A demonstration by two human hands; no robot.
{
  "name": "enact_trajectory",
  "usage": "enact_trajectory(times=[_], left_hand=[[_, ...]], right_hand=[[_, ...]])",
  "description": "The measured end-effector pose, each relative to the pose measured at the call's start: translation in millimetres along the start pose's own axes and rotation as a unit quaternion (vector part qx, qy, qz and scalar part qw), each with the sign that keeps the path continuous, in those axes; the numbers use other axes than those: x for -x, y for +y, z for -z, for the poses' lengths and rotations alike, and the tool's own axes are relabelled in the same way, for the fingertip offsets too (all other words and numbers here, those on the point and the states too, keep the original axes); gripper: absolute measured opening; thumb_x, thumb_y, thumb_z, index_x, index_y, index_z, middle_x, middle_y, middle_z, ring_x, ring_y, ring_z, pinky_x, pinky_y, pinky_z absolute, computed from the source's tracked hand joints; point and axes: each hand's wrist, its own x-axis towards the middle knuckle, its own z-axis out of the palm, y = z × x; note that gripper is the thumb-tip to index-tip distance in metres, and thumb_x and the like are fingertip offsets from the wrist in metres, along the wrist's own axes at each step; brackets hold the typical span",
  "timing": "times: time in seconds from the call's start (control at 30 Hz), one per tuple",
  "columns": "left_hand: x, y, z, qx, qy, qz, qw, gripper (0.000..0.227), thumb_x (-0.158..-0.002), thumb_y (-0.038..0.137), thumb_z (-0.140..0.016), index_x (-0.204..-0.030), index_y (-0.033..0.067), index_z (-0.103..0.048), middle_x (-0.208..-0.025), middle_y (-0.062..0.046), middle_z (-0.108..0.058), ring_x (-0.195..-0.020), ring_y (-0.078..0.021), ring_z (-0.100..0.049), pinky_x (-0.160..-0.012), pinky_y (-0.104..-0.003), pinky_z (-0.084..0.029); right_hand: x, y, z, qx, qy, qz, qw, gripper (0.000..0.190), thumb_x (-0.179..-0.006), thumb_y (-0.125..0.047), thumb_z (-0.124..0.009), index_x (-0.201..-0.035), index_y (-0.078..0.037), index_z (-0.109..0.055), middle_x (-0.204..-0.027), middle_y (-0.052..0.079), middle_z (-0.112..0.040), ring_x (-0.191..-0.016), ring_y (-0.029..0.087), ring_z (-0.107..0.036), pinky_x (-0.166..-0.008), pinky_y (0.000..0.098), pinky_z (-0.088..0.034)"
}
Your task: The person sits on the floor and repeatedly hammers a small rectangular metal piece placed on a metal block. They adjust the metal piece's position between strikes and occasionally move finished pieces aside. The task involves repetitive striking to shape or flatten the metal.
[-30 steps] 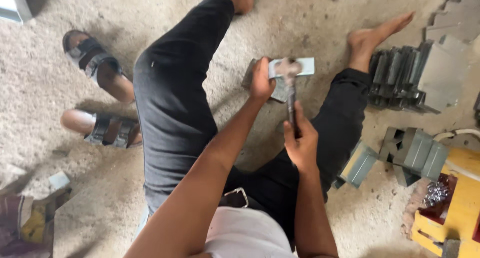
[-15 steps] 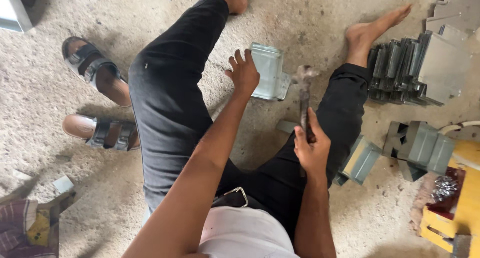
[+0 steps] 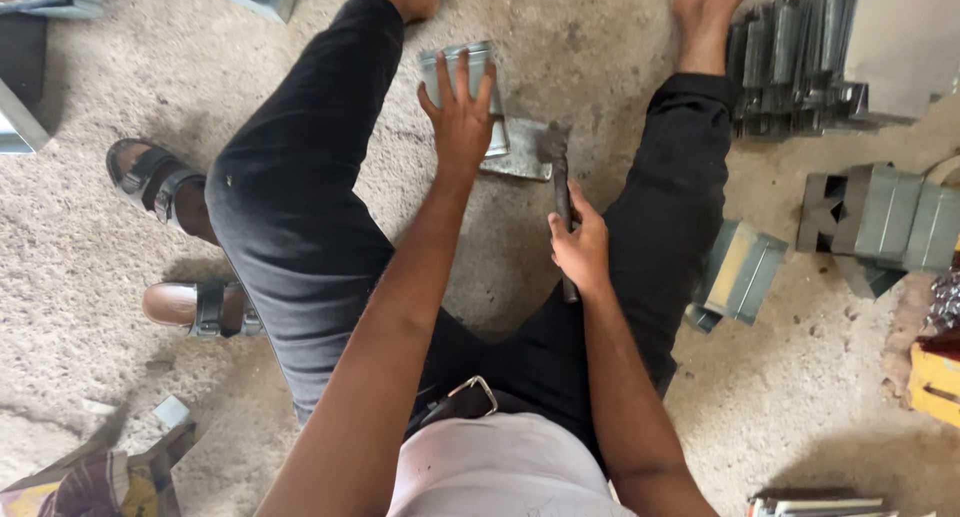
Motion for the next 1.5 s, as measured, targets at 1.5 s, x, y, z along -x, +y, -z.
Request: enact_trajectory(times=[1.5], left_hand=[[-19.0,-40.6,-36.5,0.319,-0.195,0.323,0.869,0.038,-0.09,0.014,-0.059,-0.125,0.0014,-0.064,-0.119,-0.024,-0.07,-0.113,-0.0424,-0.067,-0.099,-0.05,-0.052]], right_hand=[[-8.8,45.0,-27.4,-0.057,-0.045,-0.089,0.993,0.038,-0.104,-0.029,-0.051,-0.135,-0.007,-0.046,-0.065,0.001,-0.051,-0.042,0.012,-0.047,-0.035,0.0323,-0.039]])
